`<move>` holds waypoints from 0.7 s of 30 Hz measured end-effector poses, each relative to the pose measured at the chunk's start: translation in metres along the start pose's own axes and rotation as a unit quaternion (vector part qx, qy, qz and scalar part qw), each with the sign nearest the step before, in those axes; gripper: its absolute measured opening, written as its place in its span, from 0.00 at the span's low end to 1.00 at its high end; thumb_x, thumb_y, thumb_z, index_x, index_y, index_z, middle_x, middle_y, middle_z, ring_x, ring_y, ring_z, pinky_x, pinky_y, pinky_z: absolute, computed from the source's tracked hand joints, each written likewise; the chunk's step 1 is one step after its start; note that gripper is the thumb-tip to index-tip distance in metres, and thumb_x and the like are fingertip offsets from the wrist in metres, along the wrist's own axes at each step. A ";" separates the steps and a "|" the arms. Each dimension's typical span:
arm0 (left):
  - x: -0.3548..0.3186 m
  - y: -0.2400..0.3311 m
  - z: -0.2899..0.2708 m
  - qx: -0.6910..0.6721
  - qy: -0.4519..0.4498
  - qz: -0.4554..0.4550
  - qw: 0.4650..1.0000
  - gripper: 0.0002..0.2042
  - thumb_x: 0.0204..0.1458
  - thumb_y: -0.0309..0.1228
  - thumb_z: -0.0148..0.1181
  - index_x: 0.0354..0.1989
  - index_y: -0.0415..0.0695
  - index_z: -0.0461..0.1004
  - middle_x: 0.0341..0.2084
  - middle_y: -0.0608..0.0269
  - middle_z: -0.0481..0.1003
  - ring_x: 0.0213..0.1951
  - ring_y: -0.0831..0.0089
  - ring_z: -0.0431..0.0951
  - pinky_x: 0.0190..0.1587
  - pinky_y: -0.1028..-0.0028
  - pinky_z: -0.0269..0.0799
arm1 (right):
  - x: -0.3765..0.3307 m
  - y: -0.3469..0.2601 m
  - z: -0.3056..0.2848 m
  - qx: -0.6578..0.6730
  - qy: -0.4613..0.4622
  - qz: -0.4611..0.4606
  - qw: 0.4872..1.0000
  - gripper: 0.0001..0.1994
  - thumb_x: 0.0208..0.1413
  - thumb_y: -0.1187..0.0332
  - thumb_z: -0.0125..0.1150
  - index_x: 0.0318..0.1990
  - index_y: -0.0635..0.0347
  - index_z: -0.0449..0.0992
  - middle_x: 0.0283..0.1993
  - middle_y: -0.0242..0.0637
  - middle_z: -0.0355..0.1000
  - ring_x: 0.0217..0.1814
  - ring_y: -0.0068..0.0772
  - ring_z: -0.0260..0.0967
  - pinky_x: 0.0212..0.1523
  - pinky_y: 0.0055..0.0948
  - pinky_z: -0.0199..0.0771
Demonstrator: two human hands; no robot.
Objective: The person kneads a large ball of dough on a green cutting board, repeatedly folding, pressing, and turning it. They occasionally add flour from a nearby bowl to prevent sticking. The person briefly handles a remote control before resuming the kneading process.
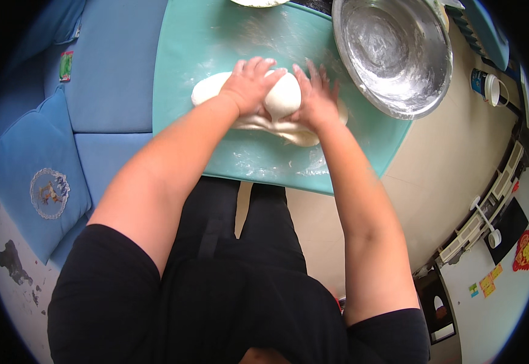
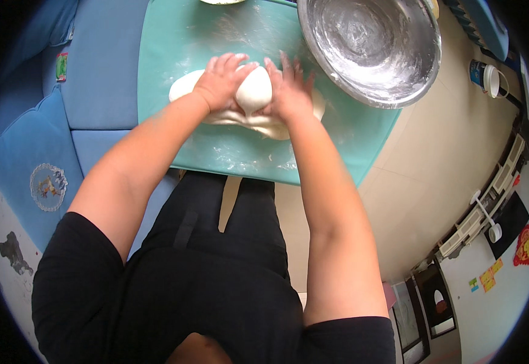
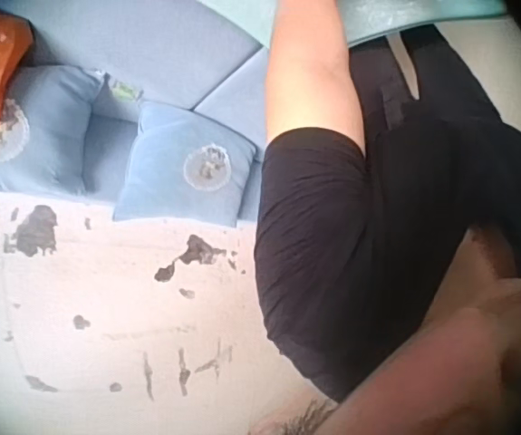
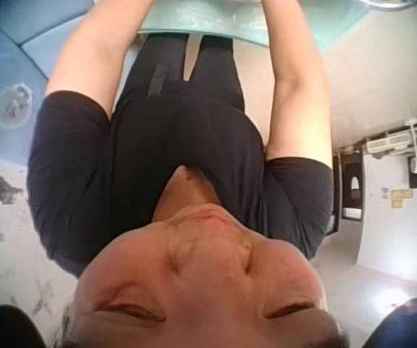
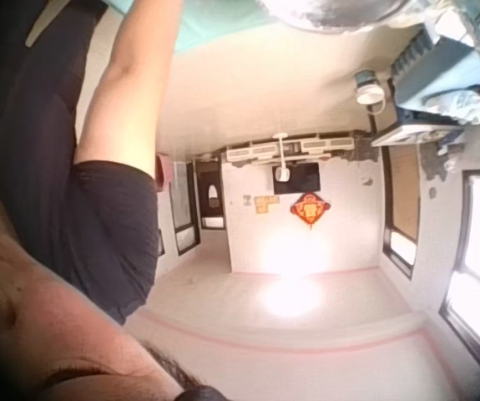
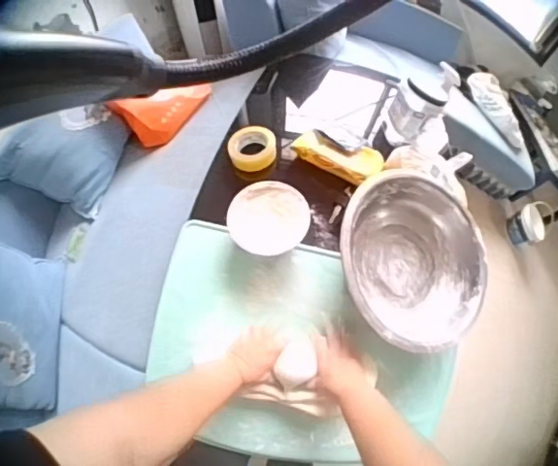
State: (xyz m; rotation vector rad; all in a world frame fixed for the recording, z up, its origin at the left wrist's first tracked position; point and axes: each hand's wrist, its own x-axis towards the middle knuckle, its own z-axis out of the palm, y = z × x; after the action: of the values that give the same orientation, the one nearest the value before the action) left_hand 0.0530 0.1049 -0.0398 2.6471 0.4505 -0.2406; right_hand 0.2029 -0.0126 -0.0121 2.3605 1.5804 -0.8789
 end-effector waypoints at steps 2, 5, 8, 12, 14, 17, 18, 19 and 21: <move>0.012 -0.006 -0.009 0.009 -0.013 -0.010 1.000 0.49 0.22 0.49 0.74 0.61 0.55 0.57 0.60 0.57 0.56 0.61 0.56 0.53 0.60 0.58 0.51 | 0.014 0.008 -0.004 0.060 -0.009 0.006 0.998 0.61 0.21 0.44 0.76 0.68 0.41 0.45 0.72 0.39 0.35 0.74 0.48 0.33 0.68 0.55 0.35; 0.021 -0.009 -0.021 -0.069 -0.072 -0.038 0.994 0.47 0.27 0.47 0.73 0.62 0.54 0.57 0.61 0.56 0.54 0.62 0.54 0.52 0.62 0.59 0.49 | 0.018 0.031 0.006 0.208 -0.001 -0.021 0.978 0.57 0.23 0.46 0.75 0.67 0.44 0.49 0.72 0.41 0.39 0.74 0.49 0.33 0.69 0.50 0.34; -0.014 -0.035 -0.043 -0.195 -0.077 -0.051 0.977 0.46 0.31 0.48 0.70 0.63 0.52 0.56 0.62 0.53 0.53 0.63 0.52 0.52 0.63 0.59 0.49 | -0.026 0.024 -0.004 0.219 -0.002 -0.045 0.975 0.56 0.24 0.45 0.75 0.66 0.46 0.51 0.71 0.44 0.42 0.72 0.50 0.37 0.67 0.54 0.36; -0.101 -0.048 -0.017 -0.104 0.062 -0.161 0.979 0.46 0.32 0.49 0.70 0.63 0.56 0.53 0.61 0.53 0.54 0.63 0.54 0.53 0.61 0.56 0.52 | -0.094 -0.016 0.014 -0.043 0.091 0.022 0.995 0.53 0.26 0.51 0.76 0.65 0.47 0.52 0.67 0.48 0.48 0.68 0.56 0.45 0.61 0.58 0.49; -0.121 -0.047 0.016 -0.100 0.078 -0.169 0.977 0.48 0.31 0.47 0.71 0.64 0.58 0.51 0.62 0.52 0.53 0.62 0.51 0.53 0.61 0.55 0.52 | -0.089 -0.019 0.038 -0.096 0.111 0.039 0.988 0.53 0.26 0.53 0.76 0.65 0.45 0.52 0.66 0.46 0.49 0.67 0.57 0.47 0.61 0.56 0.52; -0.100 -0.047 0.031 -0.127 0.135 -0.210 0.960 0.43 0.29 0.41 0.74 0.59 0.55 0.58 0.56 0.53 0.62 0.56 0.54 0.62 0.57 0.60 0.60 | -0.065 -0.009 0.028 -0.009 0.099 0.062 0.993 0.46 0.33 0.58 0.73 0.64 0.42 0.53 0.65 0.47 0.51 0.63 0.60 0.52 0.55 0.54 0.60; -0.089 -0.050 0.020 -0.149 0.112 -0.249 0.950 0.41 0.29 0.40 0.74 0.57 0.54 0.61 0.53 0.54 0.65 0.54 0.55 0.65 0.55 0.62 0.62 | -0.062 -0.009 0.017 0.048 0.106 0.079 0.990 0.42 0.33 0.63 0.70 0.62 0.43 0.58 0.59 0.46 0.60 0.56 0.53 0.61 0.50 0.46 0.67; -0.082 -0.051 0.006 -0.172 0.089 -0.287 0.938 0.39 0.29 0.39 0.74 0.55 0.52 0.63 0.51 0.55 0.68 0.52 0.57 0.68 0.53 0.64 0.65 | -0.062 -0.009 0.014 0.139 0.106 0.105 0.979 0.39 0.34 0.63 0.68 0.60 0.44 0.59 0.57 0.46 0.63 0.55 0.52 0.63 0.49 0.44 0.68; -0.068 -0.045 -0.027 -0.298 0.097 -0.304 0.899 0.28 0.34 0.41 0.70 0.47 0.49 0.71 0.42 0.58 0.74 0.44 0.61 0.74 0.49 0.67 0.68 | -0.061 -0.009 0.005 0.312 0.108 0.161 0.930 0.35 0.35 0.64 0.65 0.58 0.47 0.63 0.51 0.46 0.68 0.51 0.49 0.67 0.49 0.39 0.69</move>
State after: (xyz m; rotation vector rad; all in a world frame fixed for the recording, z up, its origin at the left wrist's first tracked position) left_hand -0.0233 0.1365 -0.0168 1.8717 1.2048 -0.0103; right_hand 0.1768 -0.0594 0.0194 3.1263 1.0052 -1.2121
